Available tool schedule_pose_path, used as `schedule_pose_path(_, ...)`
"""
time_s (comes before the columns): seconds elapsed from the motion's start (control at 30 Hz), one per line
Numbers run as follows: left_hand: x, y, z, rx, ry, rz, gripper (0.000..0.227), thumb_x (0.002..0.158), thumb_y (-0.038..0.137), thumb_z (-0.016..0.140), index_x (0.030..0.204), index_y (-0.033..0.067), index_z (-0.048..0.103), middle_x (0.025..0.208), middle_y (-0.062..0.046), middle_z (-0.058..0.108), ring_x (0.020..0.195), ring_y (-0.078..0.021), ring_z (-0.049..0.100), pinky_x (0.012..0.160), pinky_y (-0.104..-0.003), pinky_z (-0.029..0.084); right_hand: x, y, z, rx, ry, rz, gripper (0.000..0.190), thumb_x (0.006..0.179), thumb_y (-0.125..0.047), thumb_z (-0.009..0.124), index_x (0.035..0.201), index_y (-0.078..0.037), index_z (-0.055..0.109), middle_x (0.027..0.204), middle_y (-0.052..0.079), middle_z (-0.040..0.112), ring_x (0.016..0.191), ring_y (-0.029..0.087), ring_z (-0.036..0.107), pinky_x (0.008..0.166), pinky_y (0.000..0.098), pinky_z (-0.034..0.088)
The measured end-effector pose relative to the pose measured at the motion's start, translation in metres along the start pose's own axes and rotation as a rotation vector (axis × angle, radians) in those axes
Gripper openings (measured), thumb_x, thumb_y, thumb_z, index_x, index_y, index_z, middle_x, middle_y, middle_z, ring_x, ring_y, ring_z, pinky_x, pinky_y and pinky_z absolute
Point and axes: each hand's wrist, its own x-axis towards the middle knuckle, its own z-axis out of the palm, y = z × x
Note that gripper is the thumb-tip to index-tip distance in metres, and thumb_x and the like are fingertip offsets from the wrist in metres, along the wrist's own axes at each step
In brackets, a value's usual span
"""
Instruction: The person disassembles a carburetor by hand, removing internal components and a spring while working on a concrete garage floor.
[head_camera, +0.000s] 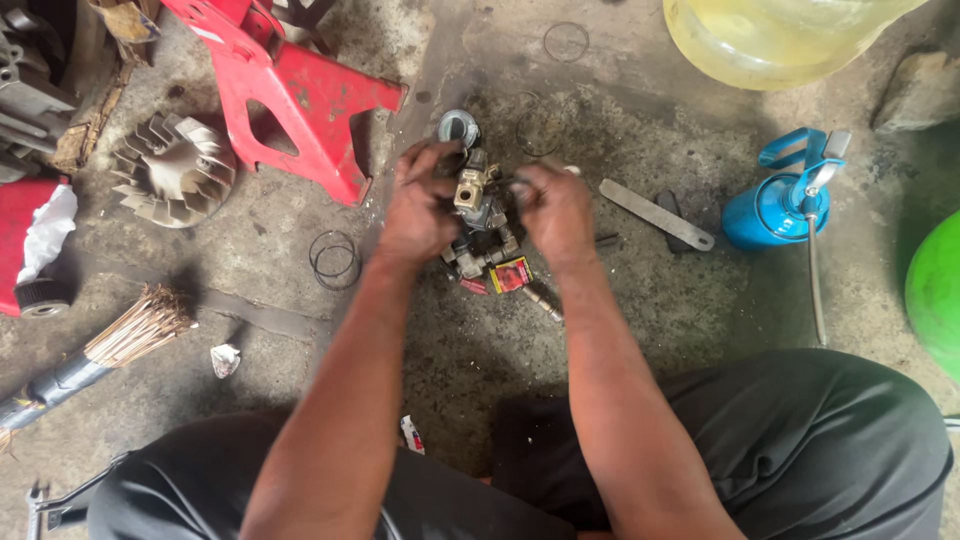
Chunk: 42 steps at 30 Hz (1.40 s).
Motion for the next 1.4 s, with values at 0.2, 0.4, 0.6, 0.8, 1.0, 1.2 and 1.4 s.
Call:
schedule_pose_path(0.2,0.0,-0.001,0.001,-0.125,-0.02,0.028,0.037,0.064,0.0,0.081,0.097,0.0145,0.084,0.146,-0.005,0.058,0.145,-0.0371,0.039,0.121,-0.046,0.035,0.001,0.006,-0.005,-0.079,-0.037,0.001,0.017,0.085,-0.002,0.076,0.1,-0.01,0.075,0.096,0.009,0.07,0.087,0.029,0.07,0.078,0.0404,0.055)
schedule_pose_path(0.4,0.006,-0.002,-0.001,-0.017,0.023,-0.033,0.03,0.06,-0.003,0.078,0.086,0.0128,0.082,0.152,-0.005,0.056,0.146,-0.0355,0.039,0.124,-0.045,0.037,0.004,0.003,-0.006,-0.183,-0.011,-0.051,0.025,0.081,0.002,0.074,0.1,-0.013,0.078,0.101,0.005,0.074,0.092,0.034,0.069,0.08,0.0423,0.056)
schedule_pose_path(0.6,0.004,0.005,0.007,-0.072,-0.047,0.018,0.04,0.061,-0.002,0.08,0.096,0.0158,0.085,0.154,-0.006,0.053,0.15,-0.0424,0.03,0.124,-0.046,0.033,0.007,0.012,-0.005,-0.191,0.061,-0.211,0.028,0.078,0.001,0.074,0.1,-0.015,0.077,0.119,0.008,0.07,0.102,0.033,0.07,0.093,0.0388,0.057)
schedule_pose_path(0.8,0.003,0.007,0.009,-0.151,0.028,-0.184,0.04,0.062,0.003,0.083,0.101,0.0101,0.081,0.151,-0.005,0.054,0.149,-0.0397,0.035,0.124,-0.045,0.033,0.007,0.013,0.002,0.08,-0.147,0.408,0.028,0.083,0.002,0.066,0.103,-0.016,0.076,0.126,0.003,0.069,0.085,0.027,0.073,0.067,0.0367,0.061)
schedule_pose_path(1.0,-0.007,0.027,0.021,-0.047,0.068,-0.31,0.046,0.069,0.01,0.077,0.114,0.0069,0.069,0.166,-0.01,0.045,0.149,-0.0358,0.044,0.129,-0.042,0.038,0.017,0.013,-0.044,-0.191,-0.016,0.209,0.016,0.083,-0.003,0.08,0.098,-0.004,0.074,0.119,0.017,0.07,0.097,0.031,0.07,0.085,0.041,0.055)
schedule_pose_path(1.2,0.005,0.053,0.013,0.001,-0.015,-0.403,0.116,0.053,0.05,0.096,0.152,0.0211,0.042,0.162,-0.017,0.032,0.147,-0.0312,0.033,0.119,-0.065,0.014,0.016,-0.004,-0.032,0.037,-0.396,0.552,0.061,0.077,0.0,0.065,0.133,-0.022,0.062,0.113,0.015,0.072,0.105,0.033,0.07,0.091,0.0409,0.052)
schedule_pose_path(1.4,0.018,0.014,0.006,0.092,-0.299,-0.214,0.106,0.058,0.048,0.096,0.15,0.0306,0.047,0.167,0.005,0.03,0.153,-0.0256,0.027,0.123,-0.061,0.011,0.005,-0.018,-0.014,-0.044,-0.284,0.347,0.036,0.092,-0.016,0.069,0.127,-0.016,0.062,0.11,0.017,0.072,0.104,0.038,0.069,0.089,0.0462,0.054)
